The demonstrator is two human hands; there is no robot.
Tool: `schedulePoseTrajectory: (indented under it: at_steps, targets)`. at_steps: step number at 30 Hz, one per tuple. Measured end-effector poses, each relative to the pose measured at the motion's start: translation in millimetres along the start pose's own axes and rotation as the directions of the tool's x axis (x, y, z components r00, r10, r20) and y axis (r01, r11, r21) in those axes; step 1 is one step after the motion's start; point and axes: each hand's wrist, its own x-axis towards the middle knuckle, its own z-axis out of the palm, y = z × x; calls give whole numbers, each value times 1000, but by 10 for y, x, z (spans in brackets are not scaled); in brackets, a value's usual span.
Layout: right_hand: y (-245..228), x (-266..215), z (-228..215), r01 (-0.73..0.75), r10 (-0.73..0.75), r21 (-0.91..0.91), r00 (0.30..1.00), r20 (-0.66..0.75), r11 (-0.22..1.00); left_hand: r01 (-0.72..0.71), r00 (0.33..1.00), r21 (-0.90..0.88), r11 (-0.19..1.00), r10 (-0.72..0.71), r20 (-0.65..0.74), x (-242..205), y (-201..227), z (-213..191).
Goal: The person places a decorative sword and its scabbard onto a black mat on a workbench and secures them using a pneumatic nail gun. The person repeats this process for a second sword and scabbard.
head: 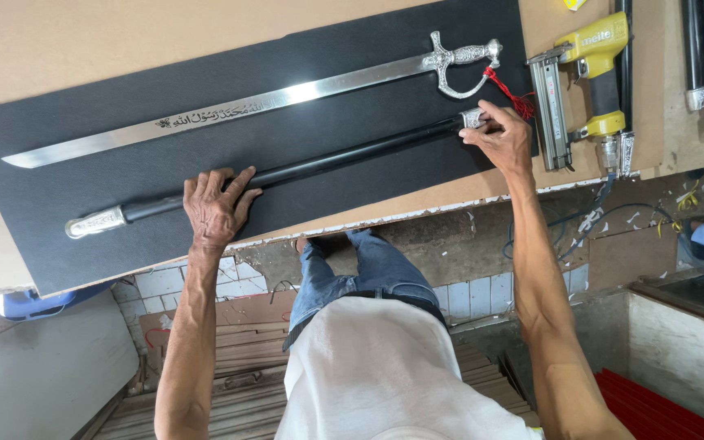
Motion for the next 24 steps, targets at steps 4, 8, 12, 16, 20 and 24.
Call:
schedulePoseTrajectory:
  at_steps: [4, 8, 12, 16, 20, 24]
  targets:
    - [-243, 36, -115, 311, -322, -425, 946, 49, 850, 15, 999, -67, 998, -13, 41, 72, 14, 11]
    - [-441, 194, 36, 437, -353, -579, 899, 259, 688, -21, 999, -163, 986, 29, 45, 52, -80, -94]
    - [-440, 181, -37, 453, -338, -594, 892, 302, 665, -8, 987, 175, 985, -20, 160, -102, -552, -457]
    - [-421, 130, -183, 473, -459, -573, 870, 181, 670, 182, 961, 198, 963, -217, 170, -345, -1179, -899]
    - [-453, 75, -288, 499, -488, -609, 849, 201, 617, 293, 916, 260, 920, -349, 201, -420, -1383, -899]
    - [-335, 260, -326, 433, -392, -705, 890, 234, 561, 172, 985, 171, 970, -166, -45, -352, -1432, -920]
